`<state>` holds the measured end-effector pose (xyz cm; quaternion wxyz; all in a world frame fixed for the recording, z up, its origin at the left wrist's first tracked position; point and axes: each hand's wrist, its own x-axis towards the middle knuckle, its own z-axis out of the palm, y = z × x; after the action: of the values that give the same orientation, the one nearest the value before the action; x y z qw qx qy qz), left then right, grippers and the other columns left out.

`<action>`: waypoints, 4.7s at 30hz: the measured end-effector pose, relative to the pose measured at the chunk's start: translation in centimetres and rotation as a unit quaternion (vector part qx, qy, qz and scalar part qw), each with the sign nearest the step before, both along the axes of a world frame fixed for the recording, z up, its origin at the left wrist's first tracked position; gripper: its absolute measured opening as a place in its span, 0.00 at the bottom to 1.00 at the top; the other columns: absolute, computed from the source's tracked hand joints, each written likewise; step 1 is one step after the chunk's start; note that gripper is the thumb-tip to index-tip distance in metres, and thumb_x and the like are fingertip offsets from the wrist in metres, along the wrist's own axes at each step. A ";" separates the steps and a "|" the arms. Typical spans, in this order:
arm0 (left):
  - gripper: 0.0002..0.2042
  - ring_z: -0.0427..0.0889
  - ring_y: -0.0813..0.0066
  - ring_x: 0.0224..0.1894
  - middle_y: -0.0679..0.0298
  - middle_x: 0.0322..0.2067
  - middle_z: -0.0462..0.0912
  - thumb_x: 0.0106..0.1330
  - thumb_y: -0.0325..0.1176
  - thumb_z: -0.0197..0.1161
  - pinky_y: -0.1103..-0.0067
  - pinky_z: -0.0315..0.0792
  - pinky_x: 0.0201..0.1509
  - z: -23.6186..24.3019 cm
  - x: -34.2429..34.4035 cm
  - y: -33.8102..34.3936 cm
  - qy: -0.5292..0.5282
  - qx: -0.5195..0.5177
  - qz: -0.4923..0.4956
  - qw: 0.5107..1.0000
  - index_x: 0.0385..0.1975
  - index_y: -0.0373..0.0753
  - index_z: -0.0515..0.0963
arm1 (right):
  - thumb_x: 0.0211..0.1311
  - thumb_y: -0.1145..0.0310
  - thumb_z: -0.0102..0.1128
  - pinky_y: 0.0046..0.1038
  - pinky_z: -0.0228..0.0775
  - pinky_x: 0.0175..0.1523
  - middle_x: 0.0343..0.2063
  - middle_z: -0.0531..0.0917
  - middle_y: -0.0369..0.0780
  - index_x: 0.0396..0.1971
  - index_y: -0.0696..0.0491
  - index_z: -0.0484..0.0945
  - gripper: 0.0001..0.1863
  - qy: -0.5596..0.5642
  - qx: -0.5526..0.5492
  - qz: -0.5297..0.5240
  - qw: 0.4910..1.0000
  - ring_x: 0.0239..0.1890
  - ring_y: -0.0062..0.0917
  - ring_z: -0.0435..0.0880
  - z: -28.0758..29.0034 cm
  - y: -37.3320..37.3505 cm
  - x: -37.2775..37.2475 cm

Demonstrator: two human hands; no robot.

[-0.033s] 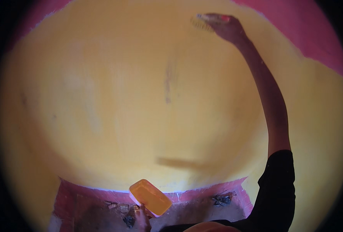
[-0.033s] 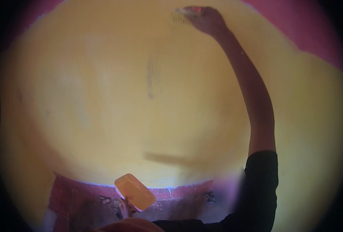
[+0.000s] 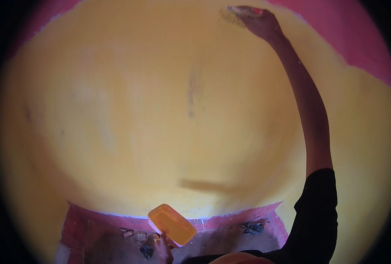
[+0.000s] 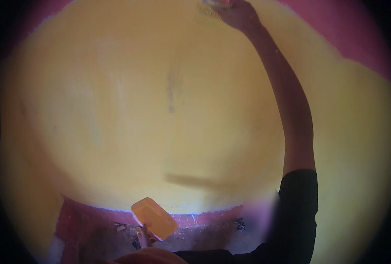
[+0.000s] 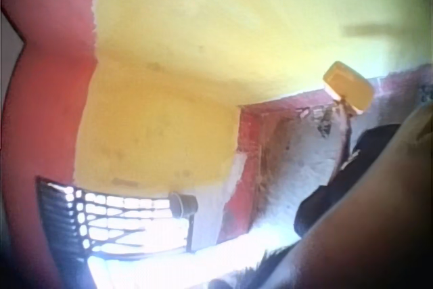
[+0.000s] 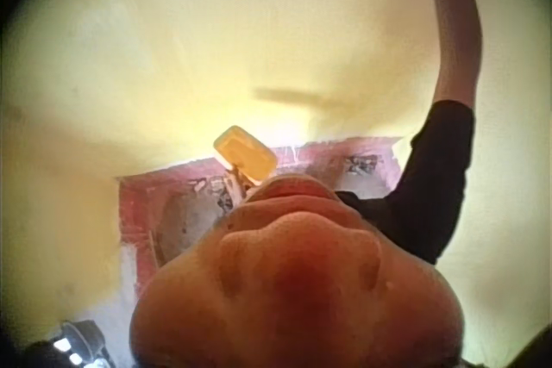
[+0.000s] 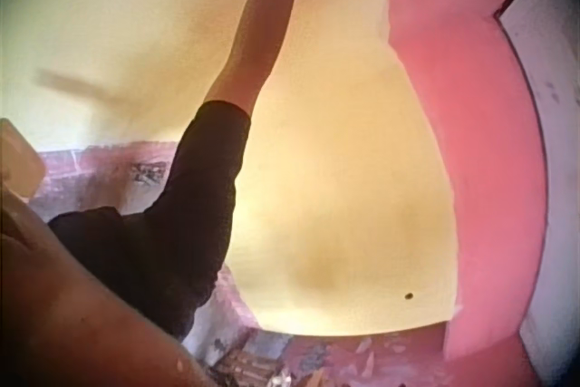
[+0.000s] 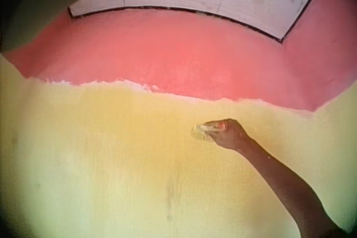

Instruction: The person paints a wall using a brush, dipping the brush into a plastic container of yellow paint.

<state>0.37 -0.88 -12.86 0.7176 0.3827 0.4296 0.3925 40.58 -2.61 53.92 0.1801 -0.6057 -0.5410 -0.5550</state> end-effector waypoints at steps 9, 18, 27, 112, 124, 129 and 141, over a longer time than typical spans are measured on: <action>0.19 0.81 0.65 0.45 0.54 0.46 0.74 0.71 0.44 0.48 0.69 0.82 0.37 2.8 -0.6 -1.7 -0.026 -0.012 -0.016 0.999 0.53 0.38 0.63 | 0.52 0.65 0.61 0.35 0.78 0.47 0.48 0.81 0.35 0.56 0.41 0.74 0.27 -0.189 -0.016 0.060 0.980 0.47 0.33 0.81 -14.2 6.3 -5.0; 0.26 0.82 0.61 0.44 0.53 0.47 0.76 0.70 0.52 0.49 0.69 0.81 0.34 1.9 -0.5 -1.4 -0.005 0.031 -0.038 0.999 0.58 0.37 0.62 | 0.46 0.65 0.66 0.30 0.79 0.39 0.44 0.78 0.40 0.59 0.51 0.69 0.35 0.056 -0.343 -0.019 0.938 0.44 0.32 0.80 -42.5 3.4 -7.3; 0.26 0.82 0.63 0.42 0.55 0.47 0.77 0.71 0.52 0.47 0.71 0.80 0.33 2.4 -1.3 -2.3 0.019 0.019 -0.044 0.999 0.58 0.38 0.64 | 0.46 0.61 0.66 0.38 0.76 0.48 0.44 0.83 0.34 0.56 0.34 0.73 0.31 0.129 -0.211 0.080 0.966 0.45 0.34 0.81 -36.2 3.3 -6.2; 0.24 0.73 0.70 0.54 0.54 0.52 0.73 0.71 0.39 0.56 0.75 0.68 0.58 1.2 -3.5 0.0 -0.013 0.051 -0.113 0.992 0.59 0.29 0.61 | 0.60 0.71 0.61 0.20 0.67 0.27 0.23 0.80 0.35 0.46 0.56 0.77 0.14 0.609 -0.212 0.180 0.743 0.21 0.14 0.76 -61.1 -4.9 -26.2; 0.22 0.76 0.73 0.48 0.56 0.49 0.74 0.71 0.38 0.50 0.77 0.74 0.47 2.1 -3.3 -0.2 -0.001 0.010 -0.110 0.994 0.59 0.32 0.61 | 0.58 0.68 0.63 0.29 0.73 0.30 0.24 0.83 0.43 0.42 0.59 0.79 0.14 0.669 -0.104 0.184 0.713 0.23 0.28 0.82 -59.9 -5.4 -25.7; 0.21 0.77 0.75 0.45 0.58 0.47 0.74 0.71 0.38 0.49 0.79 0.75 0.44 2.4 -3.1 -0.6 0.003 0.018 -0.120 0.993 0.58 0.32 0.62 | 0.60 0.71 0.62 0.24 0.72 0.31 0.25 0.82 0.39 0.47 0.59 0.77 0.16 0.687 -0.072 0.182 0.700 0.25 0.19 0.80 -59.2 -6.0 -24.5; 0.23 0.78 0.73 0.48 0.59 0.49 0.73 0.70 0.44 0.52 0.78 0.78 0.39 2.4 -2.7 -2.0 -0.018 0.003 -0.084 0.996 0.58 0.37 0.61 | 0.66 0.71 0.59 0.18 0.73 0.37 0.38 0.84 0.40 0.55 0.60 0.74 0.19 0.637 0.055 0.307 0.705 0.33 0.15 0.79 -52.3 -2.2 -16.1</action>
<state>-2.37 -2.85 -10.49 0.7540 0.4128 0.3821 0.3392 24.50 -4.82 1.62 0.6753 -0.6045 -0.4221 0.0202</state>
